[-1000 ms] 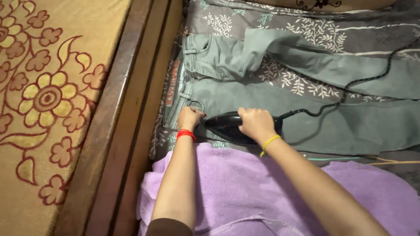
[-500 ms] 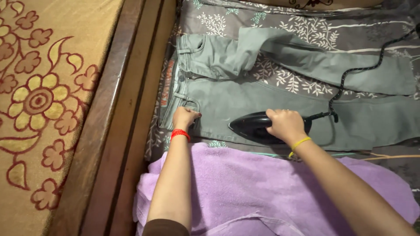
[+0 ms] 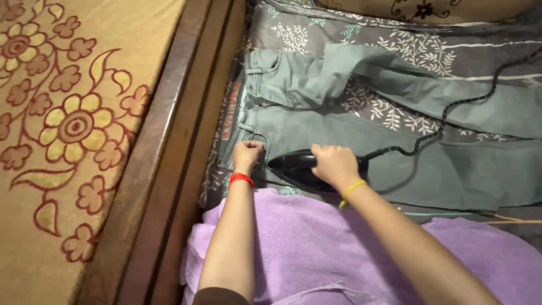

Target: Ironing a pair of gray pants on a bed.

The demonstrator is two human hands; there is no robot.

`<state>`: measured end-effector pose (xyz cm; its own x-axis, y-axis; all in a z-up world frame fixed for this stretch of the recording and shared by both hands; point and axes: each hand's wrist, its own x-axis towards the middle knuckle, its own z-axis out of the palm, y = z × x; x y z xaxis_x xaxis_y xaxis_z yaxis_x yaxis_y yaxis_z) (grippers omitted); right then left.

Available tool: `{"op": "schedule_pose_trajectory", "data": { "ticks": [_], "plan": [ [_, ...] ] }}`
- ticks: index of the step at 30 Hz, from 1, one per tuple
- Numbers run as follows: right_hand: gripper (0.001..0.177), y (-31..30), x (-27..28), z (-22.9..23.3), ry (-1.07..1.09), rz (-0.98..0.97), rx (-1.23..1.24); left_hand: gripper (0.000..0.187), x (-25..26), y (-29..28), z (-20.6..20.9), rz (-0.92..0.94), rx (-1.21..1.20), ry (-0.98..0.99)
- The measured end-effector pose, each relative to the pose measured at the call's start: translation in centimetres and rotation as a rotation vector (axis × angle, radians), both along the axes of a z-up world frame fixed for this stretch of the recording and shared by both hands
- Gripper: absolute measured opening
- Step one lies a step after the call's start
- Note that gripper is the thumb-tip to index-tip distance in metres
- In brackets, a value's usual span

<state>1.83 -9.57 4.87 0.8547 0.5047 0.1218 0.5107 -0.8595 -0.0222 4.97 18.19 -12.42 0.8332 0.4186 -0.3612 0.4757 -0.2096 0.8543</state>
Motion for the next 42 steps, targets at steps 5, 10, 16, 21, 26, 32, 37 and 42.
{"op": "schedule_pose_trajectory", "data": {
  "ticks": [5,10,16,21,26,32,37,42],
  "plan": [
    [0.024,-3.9,-0.1,0.3,0.014,0.070,0.027,0.016,-0.9,-0.5,2.9,0.025,0.150,0.006],
    [0.025,-9.0,-0.1,0.1,0.021,-0.008,-0.071,0.016,-0.8,-0.3,1.6,-0.020,0.167,-0.040],
    [0.024,-10.4,-0.3,0.0,-0.004,-0.076,-0.108,0.015,0.3,-0.3,-0.2,-0.085,0.089,-0.086],
    [0.027,-6.0,-0.5,0.5,-0.016,-0.026,-0.014,0.024,0.2,-0.4,1.6,-0.006,0.151,-0.004],
    [0.022,-0.3,-0.7,0.2,-0.012,0.032,0.060,0.033,-0.3,-0.5,1.8,0.064,0.128,-0.009],
    [0.025,-1.5,-0.7,0.5,0.054,0.043,0.025,0.023,-1.3,-1.6,5.1,0.017,0.225,-0.014],
    [0.024,-4.5,-1.1,1.6,0.132,-0.152,-0.031,0.020,-1.7,-2.2,7.2,-0.004,0.309,-0.023],
    [0.033,-6.3,-0.5,3.5,0.292,-0.429,0.086,0.027,-2.3,-3.0,10.4,0.067,0.575,-0.039]
  ]
}}
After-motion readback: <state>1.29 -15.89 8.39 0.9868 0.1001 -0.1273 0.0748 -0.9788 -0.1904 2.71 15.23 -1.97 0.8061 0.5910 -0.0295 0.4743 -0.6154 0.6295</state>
